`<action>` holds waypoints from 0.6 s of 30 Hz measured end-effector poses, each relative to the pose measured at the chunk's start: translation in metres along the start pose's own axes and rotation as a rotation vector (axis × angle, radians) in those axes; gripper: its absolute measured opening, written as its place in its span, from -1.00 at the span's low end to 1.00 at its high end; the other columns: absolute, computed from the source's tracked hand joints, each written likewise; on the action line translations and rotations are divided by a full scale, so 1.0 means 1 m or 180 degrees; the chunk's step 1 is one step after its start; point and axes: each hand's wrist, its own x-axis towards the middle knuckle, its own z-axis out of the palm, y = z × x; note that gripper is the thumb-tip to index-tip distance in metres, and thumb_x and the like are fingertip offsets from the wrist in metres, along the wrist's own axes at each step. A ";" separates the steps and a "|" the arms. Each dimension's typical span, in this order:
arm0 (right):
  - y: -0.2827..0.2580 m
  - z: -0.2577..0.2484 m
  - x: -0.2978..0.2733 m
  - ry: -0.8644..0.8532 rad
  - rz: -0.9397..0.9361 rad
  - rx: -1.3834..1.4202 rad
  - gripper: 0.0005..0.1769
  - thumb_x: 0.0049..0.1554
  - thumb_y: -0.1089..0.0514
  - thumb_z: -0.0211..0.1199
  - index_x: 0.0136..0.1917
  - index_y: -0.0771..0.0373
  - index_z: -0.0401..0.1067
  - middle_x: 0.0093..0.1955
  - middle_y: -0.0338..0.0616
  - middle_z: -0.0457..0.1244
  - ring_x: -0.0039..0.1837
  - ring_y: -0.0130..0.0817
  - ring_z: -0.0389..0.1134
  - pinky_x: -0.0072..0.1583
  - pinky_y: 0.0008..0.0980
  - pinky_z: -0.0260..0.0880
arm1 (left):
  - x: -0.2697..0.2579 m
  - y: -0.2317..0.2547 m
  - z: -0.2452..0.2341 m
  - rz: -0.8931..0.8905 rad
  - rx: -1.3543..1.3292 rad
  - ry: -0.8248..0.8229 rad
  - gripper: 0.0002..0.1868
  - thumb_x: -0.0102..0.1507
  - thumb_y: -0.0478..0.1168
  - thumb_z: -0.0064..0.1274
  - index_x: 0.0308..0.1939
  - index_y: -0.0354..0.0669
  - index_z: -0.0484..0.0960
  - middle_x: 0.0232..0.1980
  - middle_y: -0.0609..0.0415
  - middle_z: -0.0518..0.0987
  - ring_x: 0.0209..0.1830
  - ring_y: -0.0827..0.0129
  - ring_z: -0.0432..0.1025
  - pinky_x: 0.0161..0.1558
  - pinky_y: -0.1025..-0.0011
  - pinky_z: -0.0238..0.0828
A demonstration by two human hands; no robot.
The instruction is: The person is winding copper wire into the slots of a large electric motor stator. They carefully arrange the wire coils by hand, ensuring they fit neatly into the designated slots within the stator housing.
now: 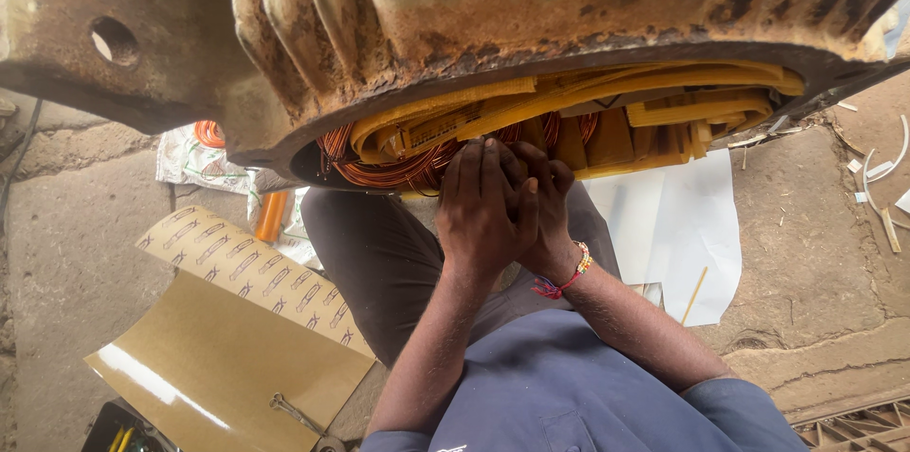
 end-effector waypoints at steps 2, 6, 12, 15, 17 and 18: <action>-0.001 0.002 -0.001 0.0015 0.0012 0.0009 -0.44 0.26 -0.04 0.17 0.46 0.19 0.35 0.52 -0.09 0.19 0.51 -0.12 0.12 0.39 -0.06 -0.02 | -0.001 -0.002 0.000 0.0024 -0.0004 0.0014 -0.41 0.39 0.03 -0.01 0.21 -0.52 0.51 0.19 -0.35 0.54 0.26 -0.15 0.47 0.32 0.09 0.46; 0.000 0.002 0.000 0.0037 -0.0012 0.0070 -0.44 0.28 -0.03 0.17 0.47 0.23 0.34 0.51 -0.09 0.20 0.51 -0.14 0.13 0.40 -0.05 -0.01 | 0.000 -0.002 0.002 0.0020 0.0038 0.0019 -0.42 0.40 0.03 -0.02 0.21 -0.51 0.52 0.17 -0.35 0.54 0.24 -0.14 0.48 0.31 0.08 0.47; 0.000 0.003 0.000 0.0018 0.0000 0.0054 -0.44 0.27 -0.03 0.17 0.47 0.22 0.34 0.52 -0.07 0.20 0.51 -0.13 0.12 0.40 -0.07 -0.01 | -0.002 -0.003 0.002 0.0016 0.0018 0.0046 -0.43 0.40 0.02 -0.02 0.21 -0.49 0.52 0.18 -0.34 0.54 0.26 -0.13 0.47 0.32 0.08 0.46; 0.000 0.004 0.000 -0.0047 0.0012 -0.0005 -0.44 0.27 -0.03 0.17 0.46 0.24 0.34 0.50 -0.08 0.20 0.50 -0.12 0.12 0.38 -0.06 -0.01 | -0.001 -0.004 0.003 -0.0004 0.0025 0.0002 -0.42 0.39 0.03 -0.02 0.21 -0.50 0.52 0.18 -0.34 0.54 0.27 -0.13 0.46 0.32 0.08 0.46; 0.000 0.004 0.000 -0.0022 -0.0009 -0.0018 -0.45 0.28 -0.02 0.15 0.47 0.23 0.33 0.52 -0.08 0.20 0.51 -0.12 0.12 0.39 -0.06 -0.01 | -0.002 -0.005 0.003 -0.0007 0.0024 -0.0020 -0.42 0.39 0.03 -0.02 0.21 -0.50 0.51 0.19 -0.33 0.53 0.28 -0.12 0.46 0.33 0.08 0.45; 0.000 0.005 0.000 -0.0009 -0.0018 -0.0025 -0.45 0.29 -0.01 0.15 0.47 0.23 0.33 0.53 -0.08 0.19 0.51 -0.13 0.11 0.39 -0.06 -0.01 | -0.002 -0.005 0.003 -0.0008 0.0024 -0.0016 -0.42 0.39 0.03 -0.02 0.21 -0.50 0.51 0.19 -0.33 0.53 0.28 -0.12 0.46 0.33 0.08 0.45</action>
